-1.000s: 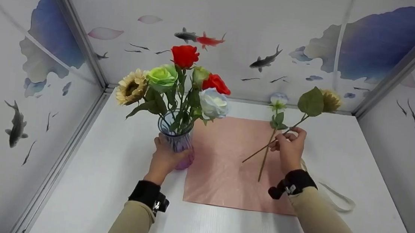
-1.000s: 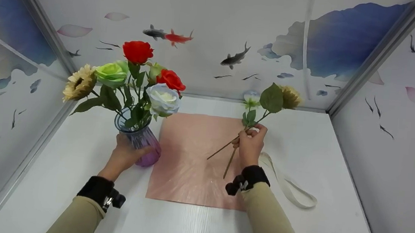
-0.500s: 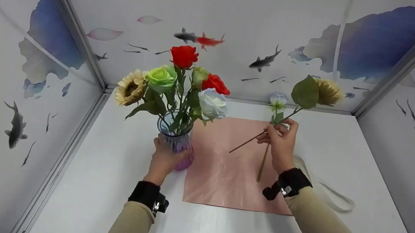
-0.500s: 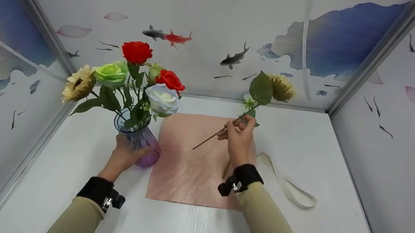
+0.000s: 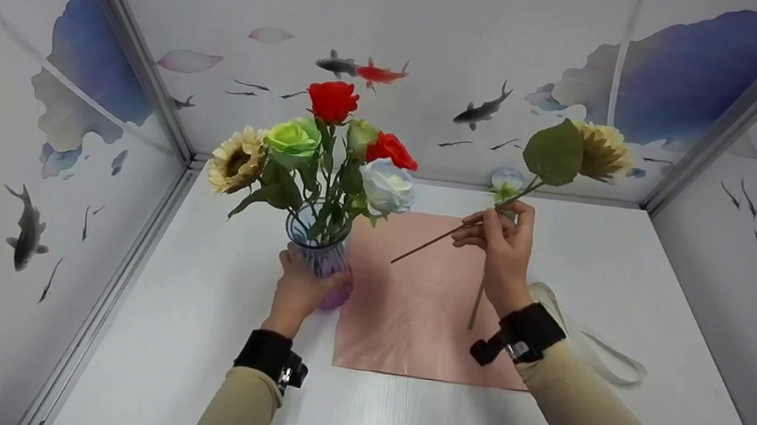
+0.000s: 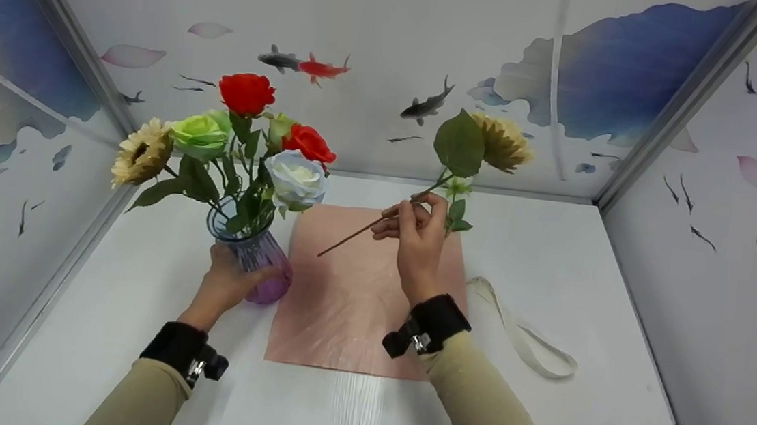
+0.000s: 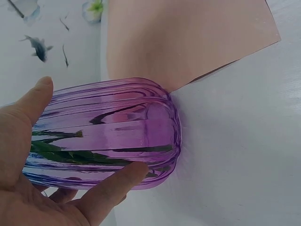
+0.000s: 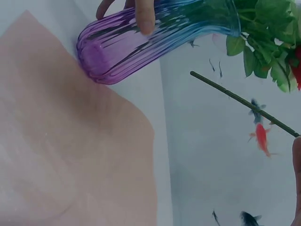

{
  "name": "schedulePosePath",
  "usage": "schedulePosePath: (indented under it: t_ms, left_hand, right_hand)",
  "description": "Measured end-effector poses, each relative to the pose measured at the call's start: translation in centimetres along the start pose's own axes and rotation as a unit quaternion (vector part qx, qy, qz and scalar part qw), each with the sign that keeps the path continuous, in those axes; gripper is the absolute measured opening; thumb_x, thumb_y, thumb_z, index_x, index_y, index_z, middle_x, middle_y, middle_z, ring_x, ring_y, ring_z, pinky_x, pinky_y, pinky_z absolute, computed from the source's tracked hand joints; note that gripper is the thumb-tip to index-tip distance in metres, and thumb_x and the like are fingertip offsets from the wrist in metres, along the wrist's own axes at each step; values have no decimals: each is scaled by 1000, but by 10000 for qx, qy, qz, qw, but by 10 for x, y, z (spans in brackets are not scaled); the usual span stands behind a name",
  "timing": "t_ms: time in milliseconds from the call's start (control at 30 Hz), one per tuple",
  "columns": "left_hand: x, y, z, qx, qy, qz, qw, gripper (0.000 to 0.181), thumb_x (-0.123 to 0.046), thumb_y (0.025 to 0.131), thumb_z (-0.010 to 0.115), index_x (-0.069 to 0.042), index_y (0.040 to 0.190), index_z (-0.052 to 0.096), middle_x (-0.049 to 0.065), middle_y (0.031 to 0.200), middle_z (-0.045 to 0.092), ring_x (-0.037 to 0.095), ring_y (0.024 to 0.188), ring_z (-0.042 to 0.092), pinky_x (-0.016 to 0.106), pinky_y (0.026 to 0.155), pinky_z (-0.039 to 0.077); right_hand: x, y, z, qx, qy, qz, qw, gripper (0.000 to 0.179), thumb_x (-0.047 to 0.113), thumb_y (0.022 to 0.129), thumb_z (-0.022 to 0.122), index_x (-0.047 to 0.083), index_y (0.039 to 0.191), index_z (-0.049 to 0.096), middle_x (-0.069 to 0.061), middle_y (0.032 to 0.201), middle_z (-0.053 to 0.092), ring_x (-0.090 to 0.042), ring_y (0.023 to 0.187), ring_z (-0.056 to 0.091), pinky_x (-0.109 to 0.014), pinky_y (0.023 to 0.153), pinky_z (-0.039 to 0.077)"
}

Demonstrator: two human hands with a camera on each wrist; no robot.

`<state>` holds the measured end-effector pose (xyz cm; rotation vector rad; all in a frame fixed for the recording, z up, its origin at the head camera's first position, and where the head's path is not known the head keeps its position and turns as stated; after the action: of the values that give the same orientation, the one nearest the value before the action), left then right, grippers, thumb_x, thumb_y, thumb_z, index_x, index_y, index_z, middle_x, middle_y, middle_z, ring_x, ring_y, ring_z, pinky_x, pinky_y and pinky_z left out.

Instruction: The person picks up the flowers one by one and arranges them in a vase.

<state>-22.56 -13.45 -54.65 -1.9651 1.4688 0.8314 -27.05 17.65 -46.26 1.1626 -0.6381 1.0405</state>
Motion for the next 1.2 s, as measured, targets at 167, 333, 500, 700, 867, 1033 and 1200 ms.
schedulePosePath:
  t_ms: [167,333,500,700,867,1033,1200]
  left_hand:
    - [1,1,0,-6,80,-8,10000,123,-54,79,82,5,157,6,29,147,27,51,118,59,59,97,52]
    - [0,1,0,14,49,-89,9999,123,-53,80,82,4,157,6,28,147,28,51,120,58,60,98,51]
    - [-1,2,0,67,-85,-233,9997,123,-51,79,82,3,158,5,26,145,29,50,124,56,59,101,50]
    - [0,2,0,89,-35,-269,9996,120,-48,81,81,5,158,5,26,144,29,51,123,56,59,100,50]
    - [0,2,0,60,-133,-225,9996,121,-48,79,82,4,158,6,26,144,30,51,124,56,59,101,49]
    - [1,2,0,66,-183,-234,9995,123,-48,78,83,4,158,6,25,144,30,51,124,55,60,102,48]
    - [1,2,0,27,-160,-181,9997,122,-47,79,83,5,158,6,26,143,30,52,123,56,61,101,49]
  right_hand:
    - [15,-2,17,240,-41,-249,9994,25,18,108,50,3,123,38,-28,96,66,-33,73,72,-43,69,61]
    - [30,-7,32,517,3,-496,9974,18,13,107,51,4,120,42,-30,96,68,-34,74,72,-44,71,62]
    - [42,-14,46,887,-79,-985,9911,16,5,106,52,1,118,43,-31,98,69,-37,77,73,-47,72,62]
    - [52,-21,58,1197,-98,-1486,9816,16,1,105,50,-2,119,43,-31,99,68,-36,79,74,-48,73,61]
    - [56,-22,65,1294,-130,-1703,9768,18,0,105,50,-5,120,42,-32,101,68,-37,82,74,-48,74,61]
    - [55,-22,68,1352,-203,-1616,9773,19,1,106,50,-2,122,41,-32,105,68,-40,89,74,-49,77,61]
    - [51,-22,70,1448,-424,-1715,9736,18,-2,105,50,-4,121,43,-31,106,69,-38,90,74,-47,78,61]
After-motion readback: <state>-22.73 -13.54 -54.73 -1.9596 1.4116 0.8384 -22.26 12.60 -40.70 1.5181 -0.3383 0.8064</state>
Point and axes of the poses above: each hand's wrist, its own y-axis towards the middle knuckle, its own z-axis out of the palm, x = y × z, the point moved 2 cm from there along y, towards the middle knuckle
